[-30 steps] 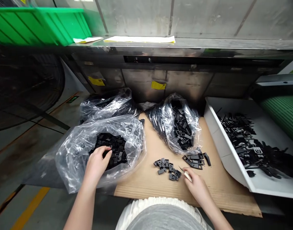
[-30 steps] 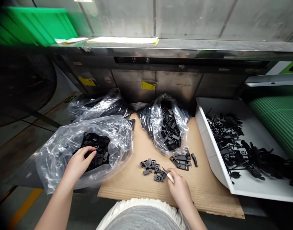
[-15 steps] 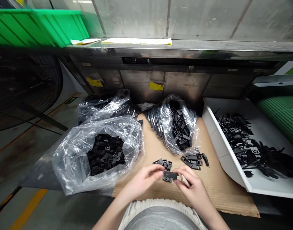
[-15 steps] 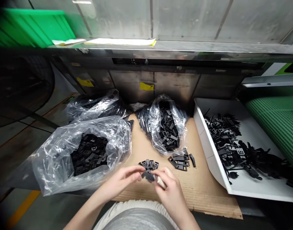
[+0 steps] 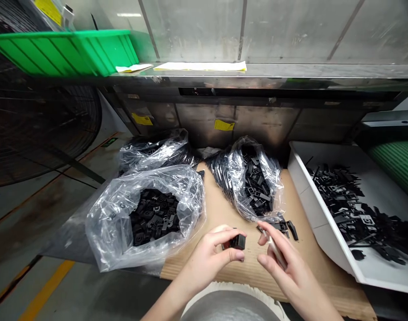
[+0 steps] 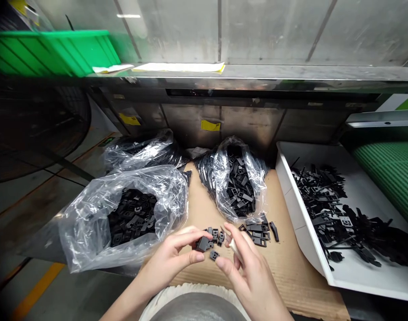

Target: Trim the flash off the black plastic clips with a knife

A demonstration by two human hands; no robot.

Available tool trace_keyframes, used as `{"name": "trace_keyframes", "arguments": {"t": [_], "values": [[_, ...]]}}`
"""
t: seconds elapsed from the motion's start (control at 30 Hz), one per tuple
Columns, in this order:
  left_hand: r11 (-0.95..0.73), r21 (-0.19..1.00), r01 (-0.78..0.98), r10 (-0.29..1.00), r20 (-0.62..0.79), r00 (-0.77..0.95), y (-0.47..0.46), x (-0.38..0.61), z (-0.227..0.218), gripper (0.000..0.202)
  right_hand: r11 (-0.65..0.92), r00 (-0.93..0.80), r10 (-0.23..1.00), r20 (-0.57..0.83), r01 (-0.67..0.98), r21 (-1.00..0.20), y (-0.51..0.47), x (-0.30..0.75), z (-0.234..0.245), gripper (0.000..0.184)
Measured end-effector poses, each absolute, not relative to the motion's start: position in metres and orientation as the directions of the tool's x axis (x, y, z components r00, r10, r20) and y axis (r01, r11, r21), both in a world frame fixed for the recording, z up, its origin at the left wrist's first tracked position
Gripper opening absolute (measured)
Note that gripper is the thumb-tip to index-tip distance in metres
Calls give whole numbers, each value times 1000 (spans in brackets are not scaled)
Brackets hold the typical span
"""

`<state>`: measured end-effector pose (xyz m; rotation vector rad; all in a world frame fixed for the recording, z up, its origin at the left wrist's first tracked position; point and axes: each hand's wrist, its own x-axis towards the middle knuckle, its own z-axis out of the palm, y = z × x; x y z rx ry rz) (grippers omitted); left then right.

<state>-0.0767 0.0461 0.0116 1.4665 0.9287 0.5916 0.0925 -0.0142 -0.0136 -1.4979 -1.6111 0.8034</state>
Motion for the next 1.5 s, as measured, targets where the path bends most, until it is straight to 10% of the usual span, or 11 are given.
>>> {"name": "trace_keyframes", "arguments": {"t": [0.57, 0.8, 1.03, 1.5], "values": [[-245, 931, 271, 836, 61, 545, 44, -74, 12, 6, 216, -31, 965, 259, 655, -724, -27, 86, -16, 27], [-243, 940, 241, 802, 55, 595, 41, -80, 16, 9, 2, 281, 919, 277, 699, -715, -15, 116, -31, 25], [-220, 933, 283, 847, 39, 531, 45, -81, 12, 8, 133, 86, 980, 180, 391, -911, -24, 90, -7, 20], [-297, 895, 333, 888, 130, 442, 47, -84, 2, 10, 165, -117, 985, 126, 433, -886, -14, 63, -6, 26]]}}
